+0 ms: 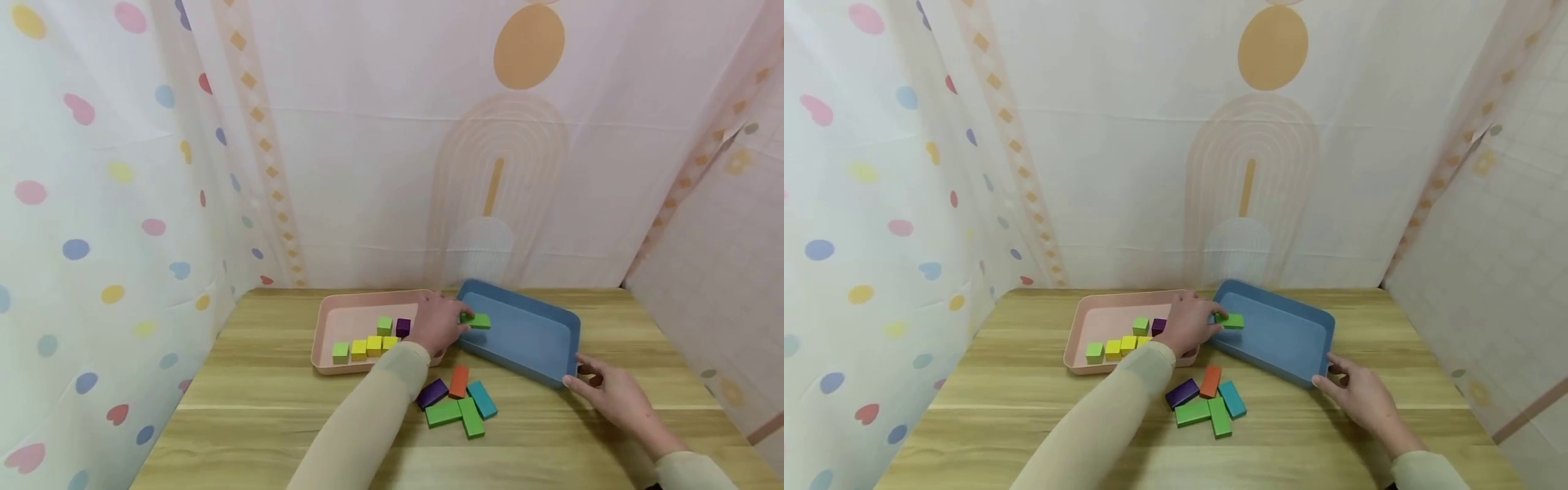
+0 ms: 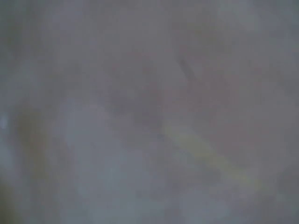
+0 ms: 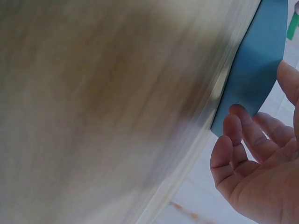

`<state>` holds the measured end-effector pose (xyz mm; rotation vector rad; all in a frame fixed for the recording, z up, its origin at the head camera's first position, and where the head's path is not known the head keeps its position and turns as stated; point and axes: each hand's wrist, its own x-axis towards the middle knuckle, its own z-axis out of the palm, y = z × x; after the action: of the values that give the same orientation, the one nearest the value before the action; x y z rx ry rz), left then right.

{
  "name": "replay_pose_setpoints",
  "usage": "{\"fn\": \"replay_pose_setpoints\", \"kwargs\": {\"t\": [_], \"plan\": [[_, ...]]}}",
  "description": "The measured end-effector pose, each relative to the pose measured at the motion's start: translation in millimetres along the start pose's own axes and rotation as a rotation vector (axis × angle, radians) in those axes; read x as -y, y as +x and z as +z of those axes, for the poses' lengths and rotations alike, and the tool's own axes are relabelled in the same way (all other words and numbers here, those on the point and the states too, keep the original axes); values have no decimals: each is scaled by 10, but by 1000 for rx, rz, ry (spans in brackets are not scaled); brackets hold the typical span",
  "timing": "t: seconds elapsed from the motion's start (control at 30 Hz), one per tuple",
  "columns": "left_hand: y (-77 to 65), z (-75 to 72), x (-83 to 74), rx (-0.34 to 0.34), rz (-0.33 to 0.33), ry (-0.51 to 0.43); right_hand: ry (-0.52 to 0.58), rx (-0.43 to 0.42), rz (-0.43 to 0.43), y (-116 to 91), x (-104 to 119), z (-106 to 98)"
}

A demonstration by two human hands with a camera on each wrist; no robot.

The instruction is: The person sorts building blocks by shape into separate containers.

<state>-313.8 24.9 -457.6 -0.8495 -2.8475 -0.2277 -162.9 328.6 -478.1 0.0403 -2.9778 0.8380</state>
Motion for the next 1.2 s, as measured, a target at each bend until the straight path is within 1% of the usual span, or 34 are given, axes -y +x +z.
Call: {"fn": "replay_pose_setpoints", "kwargs": {"t": [0.07,0.2,0.3,0.47,0.57,0.63,0.73,0.8,0.87,0.93,1.03,1.13,1.2], "plan": [[16,44,-50,9,-31,7,3,-6,-2,-14,4,2],[7,103,-123,36,-94,-35,9,-6,0,-40,13,11],[-9,127,-144,36,-126,-67,9,-4,7,-53,15,21],[-24,114,-152,25,-146,-66,7,1,18,-51,14,17],[-30,95,-130,25,-143,-63,10,4,10,-22,22,9],[-35,116,-104,11,-131,-79,13,4,4,-8,26,5],[-69,122,-47,8,-93,-132,19,4,-5,4,30,15],[-121,86,9,16,-35,-180,21,9,-6,11,31,26],[-203,-15,74,48,38,-219,26,12,-7,15,31,41],[-317,-139,148,93,126,-234,26,13,-5,10,32,50],[-522,-309,264,171,237,-211,24,13,-4,5,32,46],[-744,-415,376,256,300,-178,23,12,-7,15,29,28],[-872,-430,428,294,331,-137,21,8,-6,15,17,7]]}}
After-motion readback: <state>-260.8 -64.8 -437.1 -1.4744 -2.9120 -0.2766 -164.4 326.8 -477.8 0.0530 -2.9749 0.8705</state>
